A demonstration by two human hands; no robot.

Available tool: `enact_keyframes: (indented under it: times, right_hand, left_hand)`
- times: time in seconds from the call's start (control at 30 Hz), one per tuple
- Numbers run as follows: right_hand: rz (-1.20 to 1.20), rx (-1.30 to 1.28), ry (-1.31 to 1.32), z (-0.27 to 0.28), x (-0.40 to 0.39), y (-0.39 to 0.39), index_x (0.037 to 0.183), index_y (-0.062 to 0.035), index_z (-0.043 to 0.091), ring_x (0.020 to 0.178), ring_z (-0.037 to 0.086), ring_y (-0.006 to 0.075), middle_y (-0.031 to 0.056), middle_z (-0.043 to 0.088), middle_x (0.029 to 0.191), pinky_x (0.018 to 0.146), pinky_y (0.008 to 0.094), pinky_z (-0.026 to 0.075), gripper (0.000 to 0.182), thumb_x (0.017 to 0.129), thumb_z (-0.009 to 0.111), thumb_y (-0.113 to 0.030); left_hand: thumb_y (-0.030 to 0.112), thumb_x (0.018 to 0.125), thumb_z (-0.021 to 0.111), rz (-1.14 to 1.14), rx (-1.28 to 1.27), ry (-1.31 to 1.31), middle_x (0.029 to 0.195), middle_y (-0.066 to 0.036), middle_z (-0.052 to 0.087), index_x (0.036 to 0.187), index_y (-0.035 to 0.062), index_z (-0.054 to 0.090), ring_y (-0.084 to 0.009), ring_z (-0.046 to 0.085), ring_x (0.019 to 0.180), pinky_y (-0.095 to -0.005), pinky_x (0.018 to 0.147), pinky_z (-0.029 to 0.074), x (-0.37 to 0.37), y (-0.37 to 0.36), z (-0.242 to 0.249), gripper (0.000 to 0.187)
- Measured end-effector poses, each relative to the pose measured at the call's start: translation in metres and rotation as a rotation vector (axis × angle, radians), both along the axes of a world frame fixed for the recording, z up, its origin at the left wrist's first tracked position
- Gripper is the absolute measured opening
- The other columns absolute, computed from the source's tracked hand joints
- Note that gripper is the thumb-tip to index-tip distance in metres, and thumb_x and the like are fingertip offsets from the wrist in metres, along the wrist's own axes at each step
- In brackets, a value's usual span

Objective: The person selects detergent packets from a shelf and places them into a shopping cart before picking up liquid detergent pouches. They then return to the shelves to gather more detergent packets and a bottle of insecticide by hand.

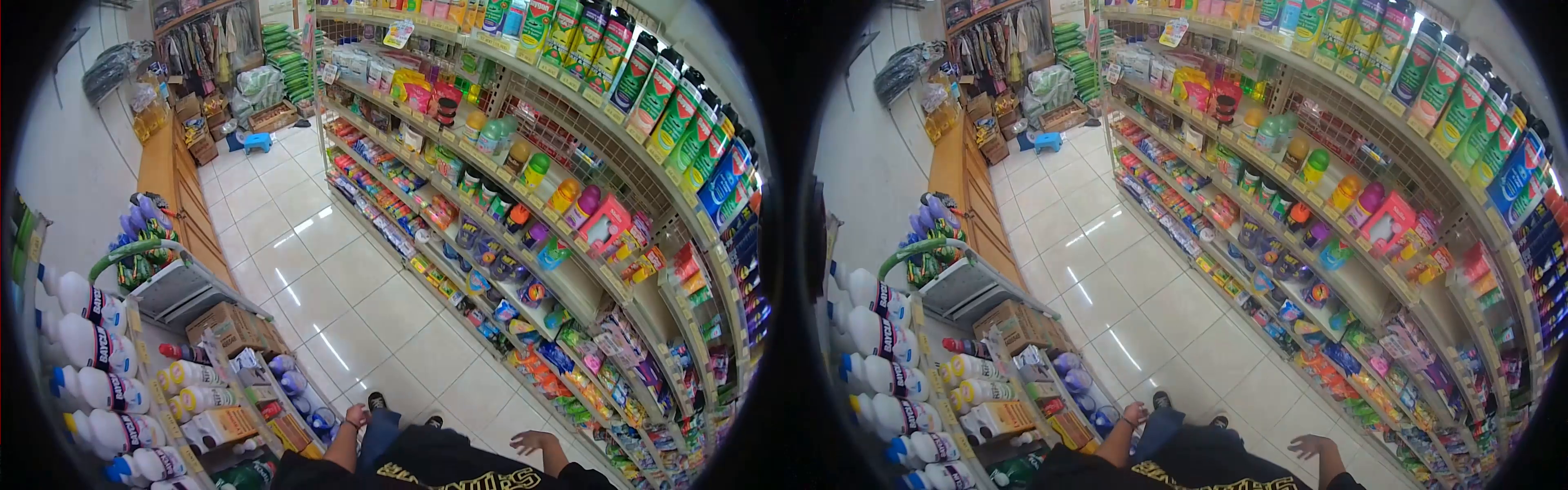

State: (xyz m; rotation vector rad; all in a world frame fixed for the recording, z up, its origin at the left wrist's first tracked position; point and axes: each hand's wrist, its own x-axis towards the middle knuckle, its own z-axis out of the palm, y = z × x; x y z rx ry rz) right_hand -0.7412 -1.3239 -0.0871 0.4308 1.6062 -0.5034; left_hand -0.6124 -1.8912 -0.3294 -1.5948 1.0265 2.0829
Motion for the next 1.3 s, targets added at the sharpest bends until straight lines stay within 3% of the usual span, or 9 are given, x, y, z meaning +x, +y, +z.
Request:
enact_keyframes:
  times: [0.2,0.37,0.47,0.5,0.63,0.73,0.83,0.93,1.3]
  right_hand:
    - [-0.369,0.017,0.643,-0.044,0.090,-0.001,0.122,-0.0057,0.066,0.071,0.067,0.0171,0.0122,0.071,0.084,0.056,0.0308,0.055,0.043,0.084,0.078,-0.021]
    - [0.082,-0.659,1.157,0.099,0.142,-0.063,0.109,-0.0018,0.071,0.096,0.069,0.0368,0.0210,0.071,0.106,0.089,0.0407,0.054,0.033,0.086,0.064,-0.025]
    - [0.134,-0.379,0.930,0.012,0.147,-0.014,0.108,-0.0023,0.071,0.095,0.068,0.0377,0.0211,0.071,0.107,0.088,0.0408,0.055,0.031,0.085,0.065,-0.022]
    - [0.082,-0.260,0.843,-0.004,0.143,-0.009,0.107,-0.0025,0.071,0.094,0.068,0.0379,0.0212,0.071,0.107,0.088,0.0409,0.055,0.031,0.084,0.066,-0.021]
    - [0.403,-0.389,1.047,-0.052,0.130,0.024,0.115,-0.0018,0.067,0.091,0.069,0.0340,0.0210,0.070,0.103,0.081,0.0384,0.057,0.034,0.084,0.069,-0.015]
    - [-0.340,-0.111,0.455,-0.059,0.096,0.006,0.135,-0.0053,0.054,0.083,0.068,0.0351,0.0222,0.065,0.114,0.070,0.0413,0.060,0.056,0.086,0.075,-0.022]
    - [-0.278,0.345,0.855,-0.065,0.081,-0.023,0.156,-0.0103,0.023,0.126,0.048,0.0442,0.0268,0.033,0.153,0.097,0.0590,0.046,0.090,0.085,0.074,-0.030]
    - [-0.115,0.703,1.492,0.008,0.070,-0.048,0.161,-0.0075,0.010,0.153,0.006,0.0414,0.0223,-0.004,0.166,0.120,0.0619,0.013,0.101,0.085,0.072,-0.035]
    - [-0.181,0.878,1.750,0.048,0.108,-0.004,0.160,-0.0055,0.018,0.152,0.006,0.0459,0.0271,0.003,0.165,0.120,0.0618,0.008,0.097,0.082,0.072,-0.029]
  left_hand:
    - [0.030,0.093,0.058,-0.030,-0.004,-0.032,0.112,-0.016,0.064,0.127,0.0063,0.054,-0.0300,0.065,0.100,-0.0485,0.083,0.054,0.003,-0.022,0.021,0.042]
    - [0.025,0.093,0.055,-0.028,-0.110,-0.121,0.114,-0.014,0.066,0.123,0.0067,0.056,-0.0310,0.064,0.097,-0.0478,0.078,0.052,0.000,-0.018,0.028,0.035]
    - [0.018,0.090,0.054,-0.979,-0.344,0.100,0.102,-0.015,0.069,0.113,0.0073,0.064,-0.0333,0.065,0.085,-0.0474,0.073,0.052,-0.005,-0.040,-0.005,0.027]
    - [0.015,0.085,0.055,-0.072,-0.258,-0.117,0.095,-0.020,0.071,0.105,0.0050,0.069,-0.0384,0.067,0.081,-0.0490,0.076,0.054,-0.013,-0.023,0.003,0.027]
    - [0.018,0.080,0.061,-0.148,-0.880,-0.214,0.098,-0.026,0.071,0.102,-0.0019,0.067,-0.0416,0.069,0.099,-0.0439,0.091,0.053,-0.023,0.002,0.026,0.030]
    - [0.020,0.079,0.065,-0.193,-0.891,-0.170,0.105,-0.027,0.069,0.103,-0.0025,0.067,-0.0401,0.067,0.104,-0.0441,0.095,0.052,-0.028,0.004,0.030,0.033]
    - [0.028,0.079,0.071,-0.358,-0.839,-0.219,0.144,-0.029,0.048,0.135,0.0039,0.055,-0.0445,0.050,0.129,-0.0519,0.107,0.041,-0.038,0.005,0.066,0.063]
    - [0.040,0.079,0.074,-0.627,-1.484,0.113,0.161,-0.031,0.012,0.158,0.0111,0.025,-0.0506,0.013,0.148,-0.0621,0.118,0.014,-0.077,0.028,0.175,0.098]
    - [0.048,0.084,0.072,-0.738,-1.738,1.267,0.161,-0.034,-0.011,0.162,0.0140,0.006,-0.0543,-0.013,0.148,-0.0702,0.115,-0.003,-0.231,0.150,0.284,0.107]
